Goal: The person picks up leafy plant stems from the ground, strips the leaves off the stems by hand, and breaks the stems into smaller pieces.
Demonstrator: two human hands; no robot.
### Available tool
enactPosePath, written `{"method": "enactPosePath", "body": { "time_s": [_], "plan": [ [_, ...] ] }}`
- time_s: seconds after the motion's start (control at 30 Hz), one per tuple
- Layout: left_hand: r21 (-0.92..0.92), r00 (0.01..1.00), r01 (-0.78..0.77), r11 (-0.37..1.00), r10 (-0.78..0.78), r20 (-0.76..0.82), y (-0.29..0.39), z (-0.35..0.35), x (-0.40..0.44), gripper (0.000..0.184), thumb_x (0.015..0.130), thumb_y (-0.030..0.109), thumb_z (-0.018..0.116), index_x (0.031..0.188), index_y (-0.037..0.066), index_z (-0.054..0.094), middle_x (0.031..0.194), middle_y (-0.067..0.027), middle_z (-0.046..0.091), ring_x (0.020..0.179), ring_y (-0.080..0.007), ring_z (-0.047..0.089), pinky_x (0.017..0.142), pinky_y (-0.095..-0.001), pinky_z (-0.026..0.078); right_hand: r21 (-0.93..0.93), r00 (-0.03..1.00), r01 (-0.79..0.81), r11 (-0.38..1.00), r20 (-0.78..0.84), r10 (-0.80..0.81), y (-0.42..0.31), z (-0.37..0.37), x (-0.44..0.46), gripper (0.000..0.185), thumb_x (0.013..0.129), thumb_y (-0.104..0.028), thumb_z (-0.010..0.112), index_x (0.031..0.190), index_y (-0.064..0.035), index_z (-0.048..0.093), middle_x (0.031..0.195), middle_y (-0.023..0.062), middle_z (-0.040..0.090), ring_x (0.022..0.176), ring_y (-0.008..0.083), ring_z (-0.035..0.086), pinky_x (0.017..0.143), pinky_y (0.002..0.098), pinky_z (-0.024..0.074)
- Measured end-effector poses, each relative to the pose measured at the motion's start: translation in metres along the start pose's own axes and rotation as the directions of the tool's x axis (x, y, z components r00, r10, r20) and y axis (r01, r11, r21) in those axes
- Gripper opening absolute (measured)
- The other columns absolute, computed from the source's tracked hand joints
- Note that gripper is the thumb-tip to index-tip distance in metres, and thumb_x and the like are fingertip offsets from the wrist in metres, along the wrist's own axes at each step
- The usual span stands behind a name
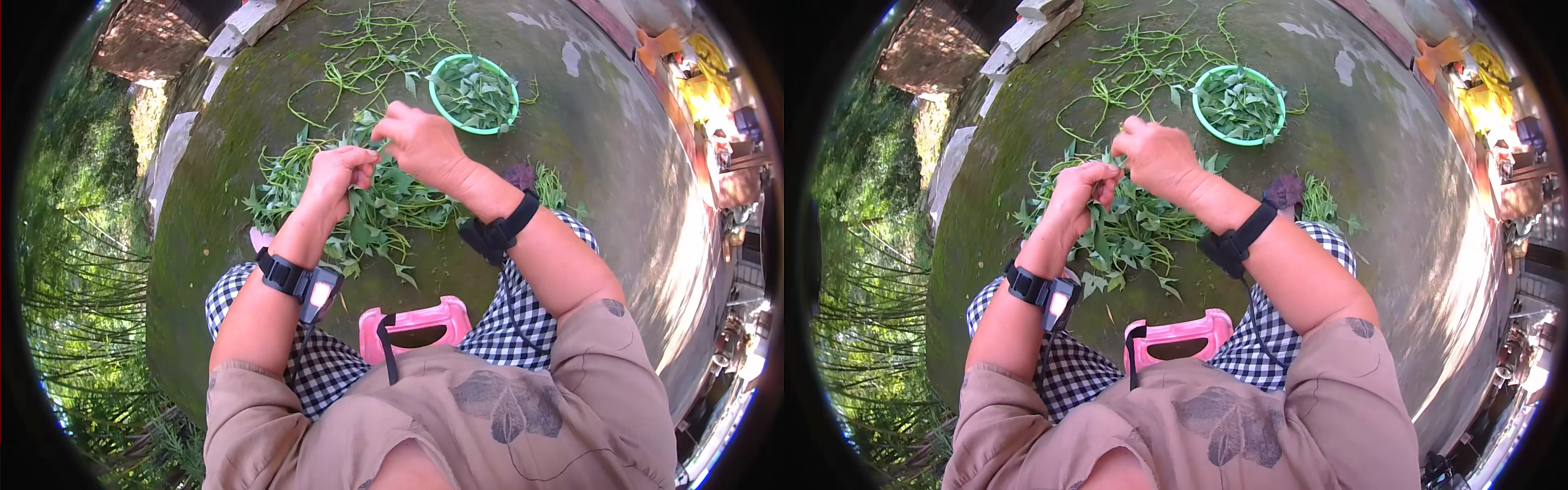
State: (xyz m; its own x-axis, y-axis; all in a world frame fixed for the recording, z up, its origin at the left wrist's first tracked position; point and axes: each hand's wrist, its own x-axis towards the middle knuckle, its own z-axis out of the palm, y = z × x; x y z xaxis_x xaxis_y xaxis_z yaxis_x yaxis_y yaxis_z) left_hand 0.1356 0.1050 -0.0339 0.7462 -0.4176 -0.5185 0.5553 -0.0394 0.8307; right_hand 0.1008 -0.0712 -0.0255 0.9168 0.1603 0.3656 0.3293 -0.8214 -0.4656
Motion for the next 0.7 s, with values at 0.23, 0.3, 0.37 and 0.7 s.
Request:
{"method": "enactPosePath", "body": {
  "time_s": [0.23, 0.3, 0.37, 0.7],
  "plan": [
    [0.013, 0.999, 0.018, 1.000, -0.019, 0.050, -0.001, -0.001, -0.001, 0.011, 0.078, 0.007, 0.067, 0.078, -0.004, 0.067, 0.064, -0.0050, 0.059, 0.054, -0.0116, 0.050, 0.051, -0.0246, 0.039, -0.013, 0.992, 0.051, 0.999, 0.113, -0.049, 0.002, 0.008, -0.010, 0.002, 0.075, -0.013, 0.062, 0.076, -0.0136, 0.063, 0.083, 0.0045, 0.060, 0.074, 0.0284, 0.064, 0.061, 0.0416, 0.0510],
    [0.065, 0.999, 0.006, 0.998, -0.009, 0.051, -0.004, 0.000, 0.001, 0.012, 0.081, 0.009, 0.065, 0.082, -0.003, 0.067, 0.065, -0.0038, 0.058, 0.054, -0.0112, 0.049, 0.050, -0.0254, 0.039, 0.007, 0.994, 0.031, 0.999, 0.100, -0.032, 0.003, 0.004, -0.012, 0.002, 0.076, -0.015, 0.062, 0.076, -0.0137, 0.064, 0.081, 0.0044, 0.060, 0.072, 0.0288, 0.064, 0.060, 0.0418, 0.0506],
    [0.035, 0.998, 0.006, 0.999, -0.008, 0.055, -0.006, -0.001, 0.003, 0.014, 0.083, 0.010, 0.065, 0.085, -0.003, 0.067, 0.065, -0.0033, 0.058, 0.054, -0.0108, 0.049, 0.050, -0.0254, 0.039, 0.007, 0.998, 0.011, 1.000, 0.068, -0.012, 0.005, 0.002, -0.013, 0.004, 0.077, -0.016, 0.062, 0.075, -0.0138, 0.064, 0.079, 0.0048, 0.060, 0.070, 0.0293, 0.064, 0.059, 0.0419, 0.0501],
    [-0.045, 0.996, -0.026, 0.999, 0.030, 0.084, -0.001, 0.002, 0.003, 0.013, 0.080, 0.008, 0.066, 0.082, -0.004, 0.067, 0.064, -0.0047, 0.058, 0.054, -0.0113, 0.050, 0.052, -0.0245, 0.040, 0.147, 0.998, -0.022, 0.989, 0.061, 0.014, 0.009, -0.004, -0.012, 0.006, 0.077, -0.017, 0.065, 0.077, -0.0113, 0.065, 0.079, 0.0040, 0.061, 0.070, 0.0286, 0.063, 0.060, 0.0392, 0.0490]
  ]
}}
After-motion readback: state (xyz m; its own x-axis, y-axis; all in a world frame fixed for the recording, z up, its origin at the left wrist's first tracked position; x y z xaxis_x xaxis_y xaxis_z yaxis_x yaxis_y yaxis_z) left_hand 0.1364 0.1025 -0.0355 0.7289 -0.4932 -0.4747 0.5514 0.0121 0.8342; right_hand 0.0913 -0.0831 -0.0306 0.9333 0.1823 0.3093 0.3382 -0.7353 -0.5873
